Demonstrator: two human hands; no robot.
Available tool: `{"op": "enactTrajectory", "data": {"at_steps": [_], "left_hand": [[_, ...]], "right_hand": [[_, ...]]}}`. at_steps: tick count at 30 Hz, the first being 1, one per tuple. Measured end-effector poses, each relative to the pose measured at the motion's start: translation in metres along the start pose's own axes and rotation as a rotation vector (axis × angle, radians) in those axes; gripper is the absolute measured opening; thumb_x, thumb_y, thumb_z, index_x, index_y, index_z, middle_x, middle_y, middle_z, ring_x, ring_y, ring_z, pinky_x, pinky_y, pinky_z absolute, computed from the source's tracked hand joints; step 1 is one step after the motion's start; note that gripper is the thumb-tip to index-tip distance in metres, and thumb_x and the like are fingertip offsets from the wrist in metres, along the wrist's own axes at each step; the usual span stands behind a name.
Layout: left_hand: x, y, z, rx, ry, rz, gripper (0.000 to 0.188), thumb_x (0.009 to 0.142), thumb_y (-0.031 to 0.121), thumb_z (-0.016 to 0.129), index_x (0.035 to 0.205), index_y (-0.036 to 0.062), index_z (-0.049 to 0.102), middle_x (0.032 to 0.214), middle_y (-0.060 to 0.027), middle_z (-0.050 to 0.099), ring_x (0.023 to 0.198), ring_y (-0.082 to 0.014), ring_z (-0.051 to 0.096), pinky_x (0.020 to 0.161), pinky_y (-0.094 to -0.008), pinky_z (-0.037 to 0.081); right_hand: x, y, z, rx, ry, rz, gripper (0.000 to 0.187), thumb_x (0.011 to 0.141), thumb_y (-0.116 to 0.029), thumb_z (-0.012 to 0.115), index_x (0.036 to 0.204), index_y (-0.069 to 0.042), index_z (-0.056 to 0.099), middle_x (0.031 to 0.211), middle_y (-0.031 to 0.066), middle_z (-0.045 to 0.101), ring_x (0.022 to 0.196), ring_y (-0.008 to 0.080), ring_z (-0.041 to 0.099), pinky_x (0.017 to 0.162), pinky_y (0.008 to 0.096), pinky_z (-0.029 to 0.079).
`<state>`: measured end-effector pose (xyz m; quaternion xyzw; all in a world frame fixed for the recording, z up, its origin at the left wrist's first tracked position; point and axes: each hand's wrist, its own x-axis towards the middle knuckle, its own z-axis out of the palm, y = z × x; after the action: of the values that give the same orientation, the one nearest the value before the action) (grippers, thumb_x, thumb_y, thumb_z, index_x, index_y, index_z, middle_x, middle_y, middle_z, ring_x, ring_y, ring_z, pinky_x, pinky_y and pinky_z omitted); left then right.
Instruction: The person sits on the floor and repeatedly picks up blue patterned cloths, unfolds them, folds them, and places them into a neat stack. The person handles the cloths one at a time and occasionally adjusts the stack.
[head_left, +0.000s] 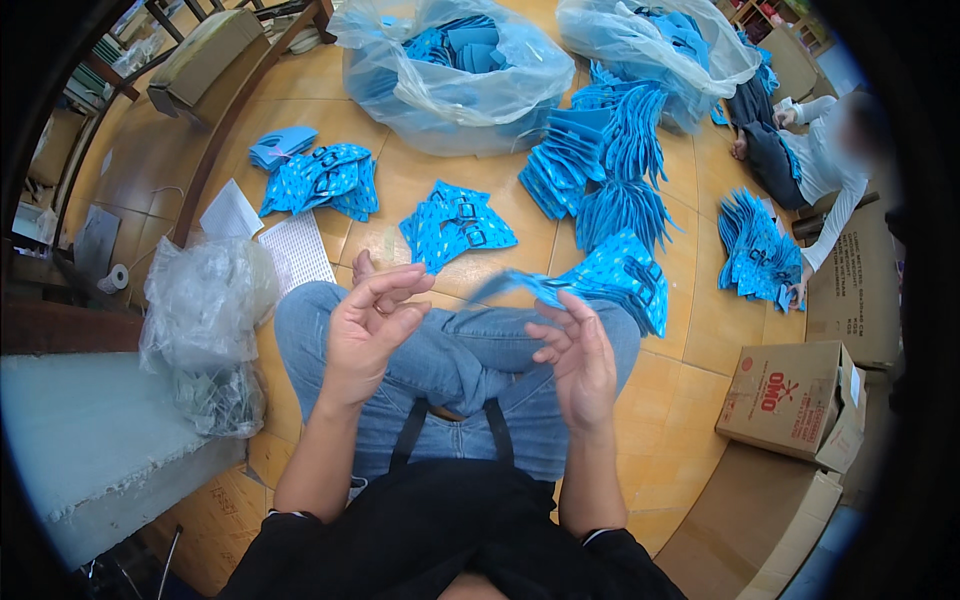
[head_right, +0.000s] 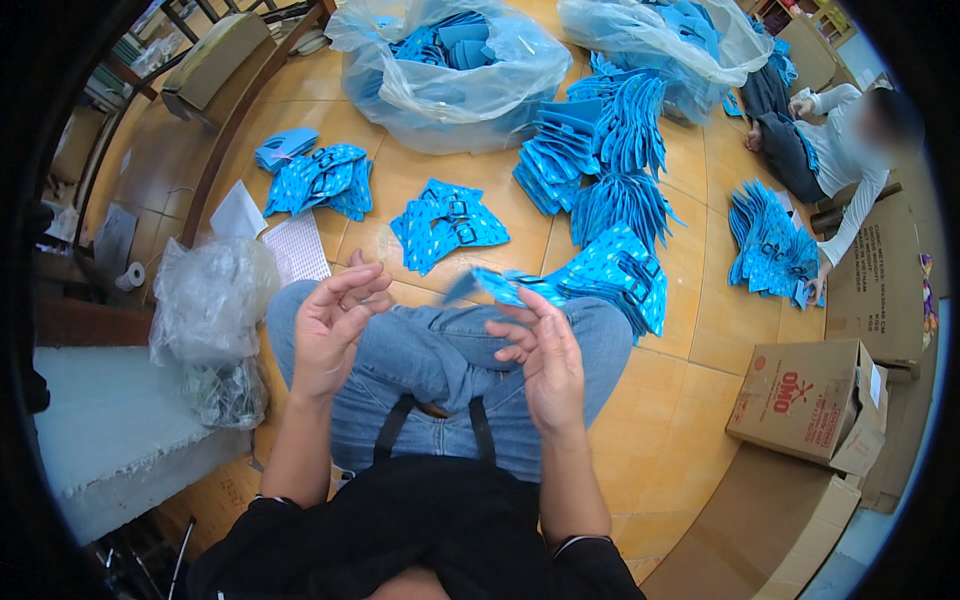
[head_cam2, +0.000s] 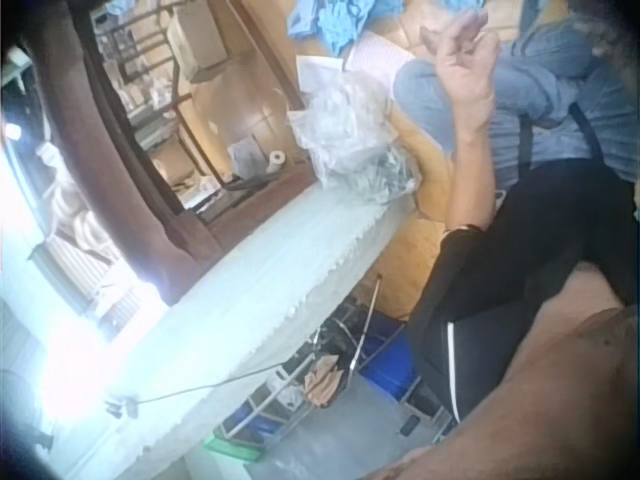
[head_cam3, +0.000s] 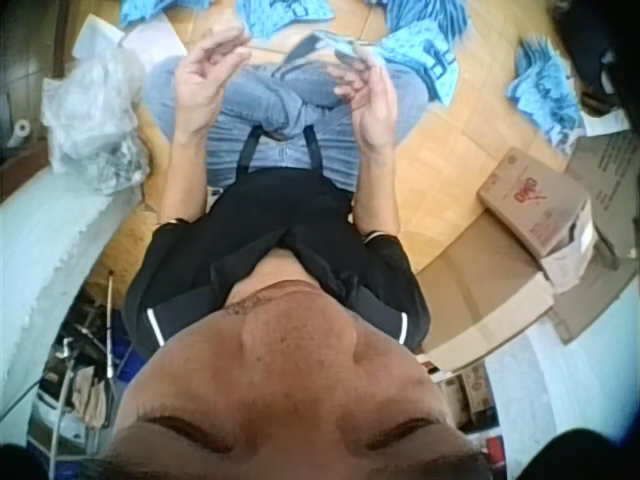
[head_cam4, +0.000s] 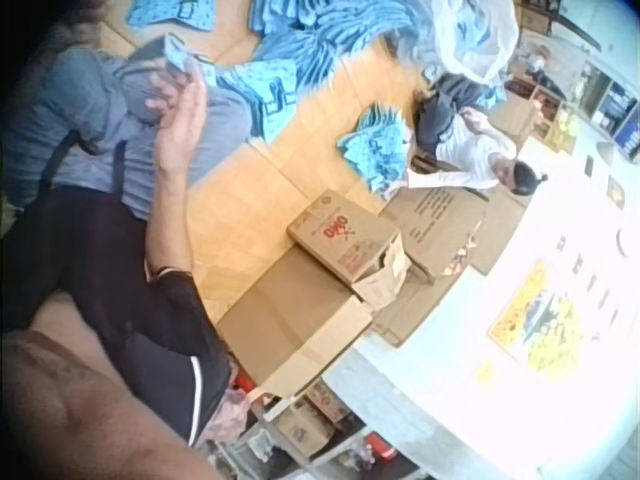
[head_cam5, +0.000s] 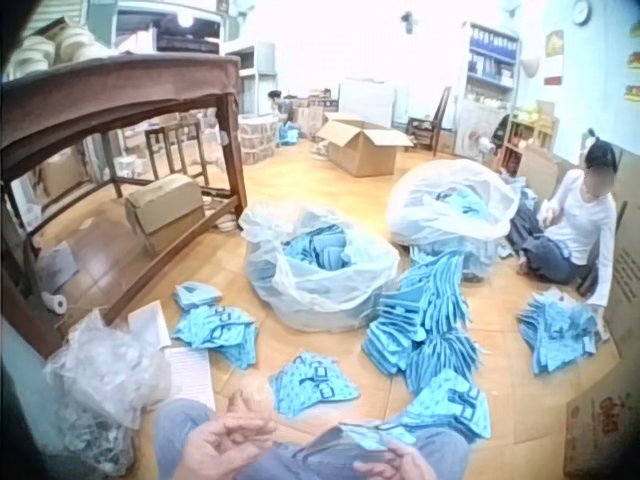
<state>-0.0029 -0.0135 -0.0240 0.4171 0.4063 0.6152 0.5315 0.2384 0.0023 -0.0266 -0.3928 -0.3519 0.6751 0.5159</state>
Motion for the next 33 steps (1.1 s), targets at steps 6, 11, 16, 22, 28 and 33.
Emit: {"op": "enactTrajectory", "data": {"at_steps": [6, 11, 16, 22, 28, 33], "left_hand": [[0.001, -0.005, 0.005, 0.013, 0.126, -0.13, 0.028, 0.09, 0.006, 0.062, 0.117, -0.0015, 0.056, 0.116, -0.0092, 0.061, 0.112, -0.0161, 0.057, 0.101, -0.031, 0.039], [0.003, -0.014, 0.014, 0.102, 0.224, -0.137, 0.039, 0.092, 0.01, 0.06, 0.128, -0.001, 0.05, 0.126, -0.009, 0.054, 0.115, -0.0156, 0.052, 0.102, -0.0309, 0.038], [0.003, -0.017, 0.016, 0.145, 0.066, -0.202, 0.041, 0.093, 0.013, 0.059, 0.131, 0.0011, 0.049, 0.144, -0.0143, 0.031, 0.121, -0.018, 0.048, 0.097, -0.0325, 0.043], [0.004, -0.016, 0.019, 0.082, 0.062, -0.16, 0.036, 0.094, 0.015, 0.057, 0.128, 0.0024, 0.052, 0.132, -0.0132, 0.049, 0.11, -0.0178, 0.058, 0.089, -0.0319, 0.049], [0.004, -0.011, 0.019, 0.099, 0.067, -0.101, 0.031, 0.096, 0.016, 0.055, 0.124, 0.0023, 0.054, 0.114, -0.01, 0.061, 0.102, -0.0179, 0.062, 0.087, -0.0314, 0.05], [0.002, -0.009, 0.016, 0.054, 0.096, -0.066, 0.029, 0.091, 0.007, 0.057, 0.12, 0.0014, 0.056, 0.115, -0.0096, 0.059, 0.1, -0.0142, 0.059, 0.088, -0.0282, 0.047]], "right_hand": [[0.0, 0.01, -0.004, 0.061, 0.099, -0.03, 0.028, 0.101, -0.025, 0.046, 0.105, 0.0, 0.058, 0.097, 0.0112, 0.066, 0.086, 0.0168, 0.066, 0.067, 0.0249, 0.05], [-0.003, 0.007, -0.013, 0.412, 0.075, 0.002, 0.027, 0.097, -0.033, 0.053, 0.094, -0.007, 0.057, 0.086, 0.0053, 0.063, 0.076, 0.0167, 0.06, 0.064, 0.0271, 0.046], [-0.001, 0.004, -0.019, 0.697, -0.054, 0.056, 0.025, 0.095, -0.038, 0.056, 0.091, -0.013, 0.055, 0.074, 0.0008, 0.053, 0.069, 0.0135, 0.049, 0.063, 0.0265, 0.039], [-0.001, 0.004, -0.021, 0.677, -0.073, 0.046, 0.024, 0.096, -0.035, 0.056, 0.088, -0.013, 0.052, 0.07, -0.0027, 0.041, 0.064, 0.0097, 0.038, 0.058, 0.0239, 0.033], [-0.001, 0.004, -0.023, 0.551, -0.033, 0.031, 0.02, 0.087, -0.024, 0.068, 0.088, -0.012, 0.052, 0.077, 0.0007, 0.055, 0.07, 0.012, 0.051, 0.059, 0.0248, 0.04], [-0.001, 0.001, -0.021, 0.386, -0.055, -0.013, 0.021, 0.085, -0.01, 0.064, 0.102, -0.008, 0.052, 0.092, 0.0047, 0.061, 0.08, 0.0113, 0.057, 0.064, 0.0243, 0.045]]}}
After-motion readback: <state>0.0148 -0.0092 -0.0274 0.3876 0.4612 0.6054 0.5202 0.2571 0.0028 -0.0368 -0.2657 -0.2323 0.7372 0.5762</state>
